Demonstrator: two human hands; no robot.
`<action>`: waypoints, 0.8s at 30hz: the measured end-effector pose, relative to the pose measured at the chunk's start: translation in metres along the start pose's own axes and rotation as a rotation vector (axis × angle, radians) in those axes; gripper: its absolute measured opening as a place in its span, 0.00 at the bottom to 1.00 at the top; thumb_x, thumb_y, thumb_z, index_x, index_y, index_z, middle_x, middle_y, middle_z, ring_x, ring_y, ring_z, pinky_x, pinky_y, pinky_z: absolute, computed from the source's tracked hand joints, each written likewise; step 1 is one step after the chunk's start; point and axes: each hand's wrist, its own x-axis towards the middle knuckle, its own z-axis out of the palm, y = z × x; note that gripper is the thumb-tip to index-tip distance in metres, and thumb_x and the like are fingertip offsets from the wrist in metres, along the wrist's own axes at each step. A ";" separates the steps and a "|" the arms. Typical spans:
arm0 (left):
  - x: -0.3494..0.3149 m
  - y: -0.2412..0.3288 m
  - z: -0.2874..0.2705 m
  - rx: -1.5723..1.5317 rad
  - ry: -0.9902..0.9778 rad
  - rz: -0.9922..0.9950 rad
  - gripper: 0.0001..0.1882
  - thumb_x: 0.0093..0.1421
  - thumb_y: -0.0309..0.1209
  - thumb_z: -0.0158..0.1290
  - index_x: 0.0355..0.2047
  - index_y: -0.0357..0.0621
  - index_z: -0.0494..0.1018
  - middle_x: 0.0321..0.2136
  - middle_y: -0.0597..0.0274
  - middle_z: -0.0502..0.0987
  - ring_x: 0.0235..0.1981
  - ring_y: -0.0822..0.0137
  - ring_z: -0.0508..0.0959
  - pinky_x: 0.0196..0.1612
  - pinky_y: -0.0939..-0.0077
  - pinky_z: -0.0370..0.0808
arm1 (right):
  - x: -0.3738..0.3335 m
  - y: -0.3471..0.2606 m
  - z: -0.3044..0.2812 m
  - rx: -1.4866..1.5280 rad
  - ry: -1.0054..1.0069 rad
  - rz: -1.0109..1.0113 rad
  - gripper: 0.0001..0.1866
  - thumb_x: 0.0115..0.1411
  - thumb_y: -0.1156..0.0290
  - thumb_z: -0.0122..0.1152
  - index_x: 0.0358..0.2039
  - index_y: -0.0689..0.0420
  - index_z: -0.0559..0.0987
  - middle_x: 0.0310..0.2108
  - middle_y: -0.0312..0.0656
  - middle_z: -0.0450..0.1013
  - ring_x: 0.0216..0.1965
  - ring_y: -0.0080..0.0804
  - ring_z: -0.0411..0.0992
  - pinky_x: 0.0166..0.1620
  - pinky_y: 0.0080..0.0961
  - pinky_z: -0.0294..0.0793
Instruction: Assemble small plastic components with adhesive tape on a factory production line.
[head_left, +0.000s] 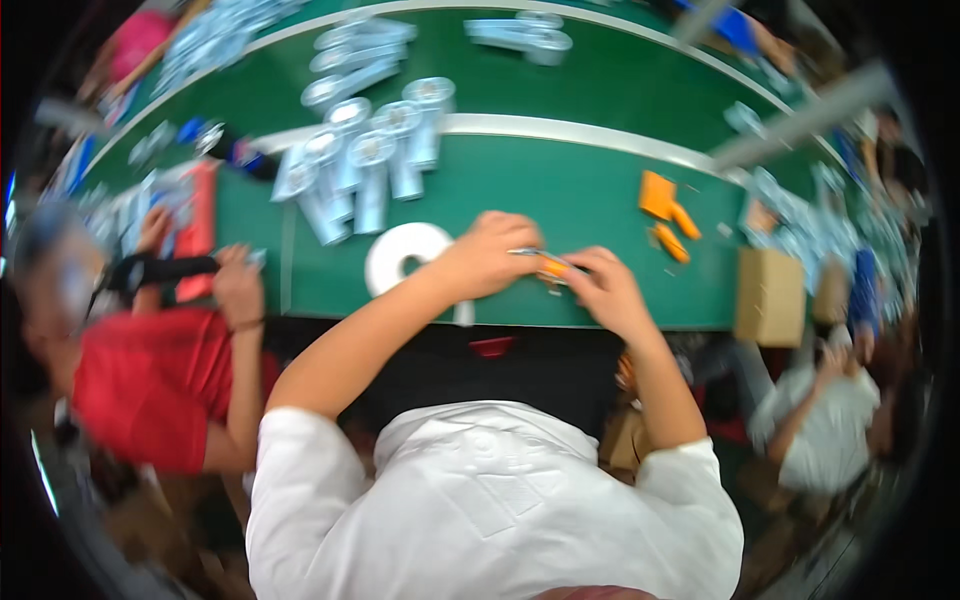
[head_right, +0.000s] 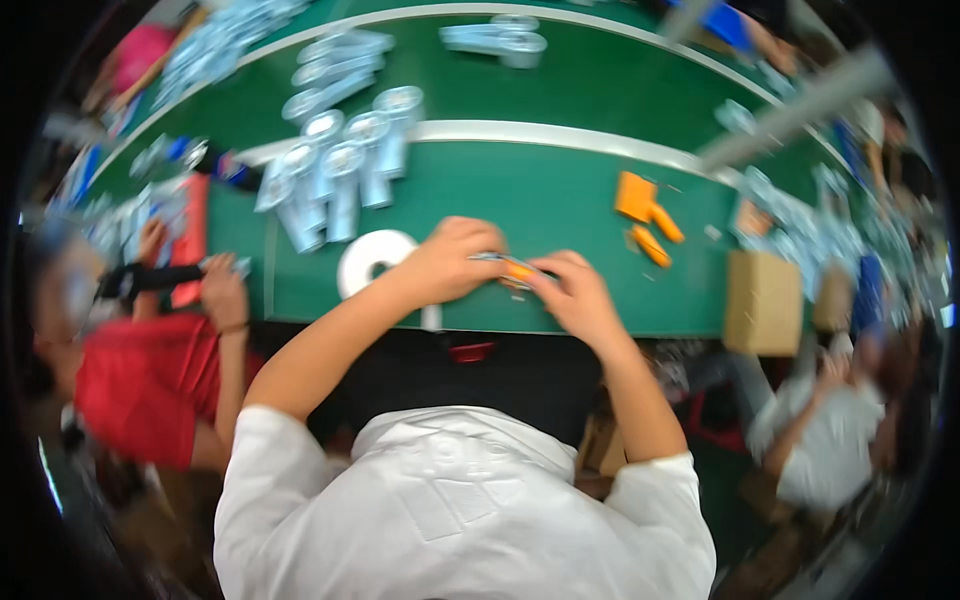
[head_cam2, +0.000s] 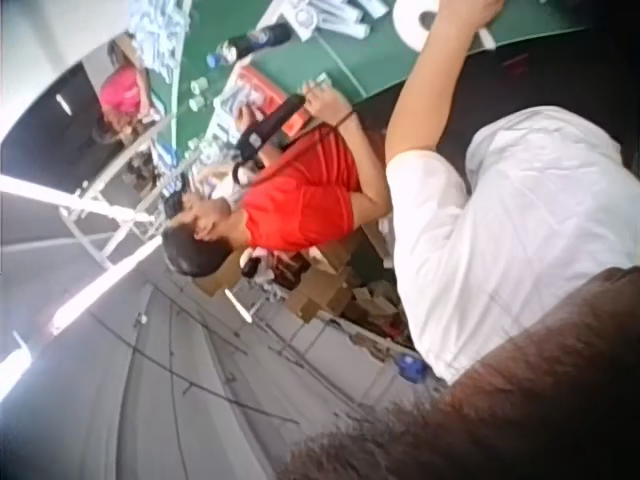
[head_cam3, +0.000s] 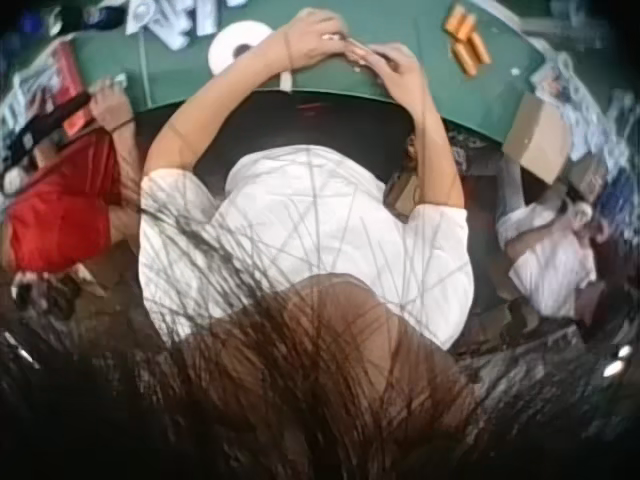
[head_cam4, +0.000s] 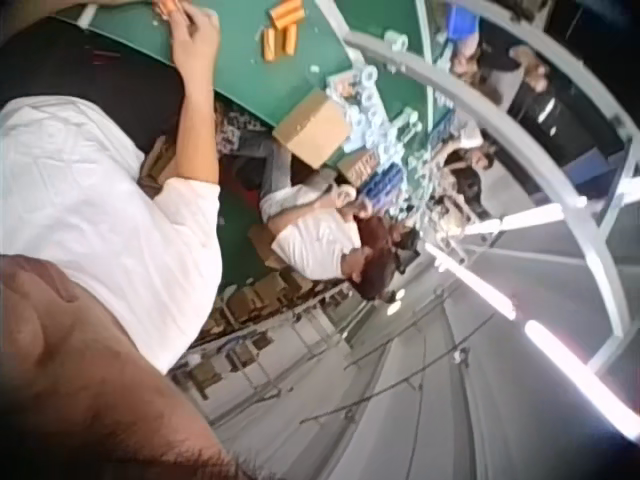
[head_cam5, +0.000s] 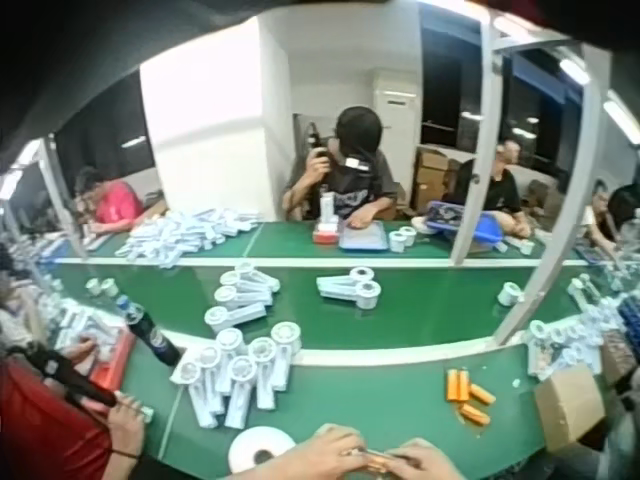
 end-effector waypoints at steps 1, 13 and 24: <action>-0.002 -0.003 0.006 -0.027 0.011 0.013 0.09 0.57 0.31 0.61 0.39 0.55 0.80 0.43 0.69 0.76 0.50 0.62 0.77 0.54 0.62 0.69 | 0.000 0.011 0.003 0.122 -0.051 0.086 0.13 0.67 0.74 0.67 0.50 0.60 0.85 0.41 0.35 0.75 0.27 0.21 0.70 0.28 0.16 0.71; -0.011 0.001 0.000 0.053 -0.058 -0.080 0.07 0.60 0.32 0.59 0.39 0.57 0.79 0.42 0.69 0.73 0.50 0.64 0.72 0.55 0.62 0.65 | 0.017 -0.005 0.004 0.418 -0.126 0.275 0.12 0.62 0.82 0.69 0.47 0.66 0.84 0.39 0.40 0.77 0.20 0.20 0.71 0.22 0.13 0.71; -0.013 0.015 -0.001 0.233 -0.166 -0.122 0.10 0.61 0.36 0.60 0.44 0.60 0.79 0.49 0.67 0.74 0.57 0.60 0.73 0.61 0.53 0.64 | 0.010 -0.001 0.005 0.329 -0.112 0.266 0.11 0.58 0.77 0.74 0.42 0.62 0.85 0.28 0.39 0.78 0.21 0.20 0.71 0.23 0.15 0.70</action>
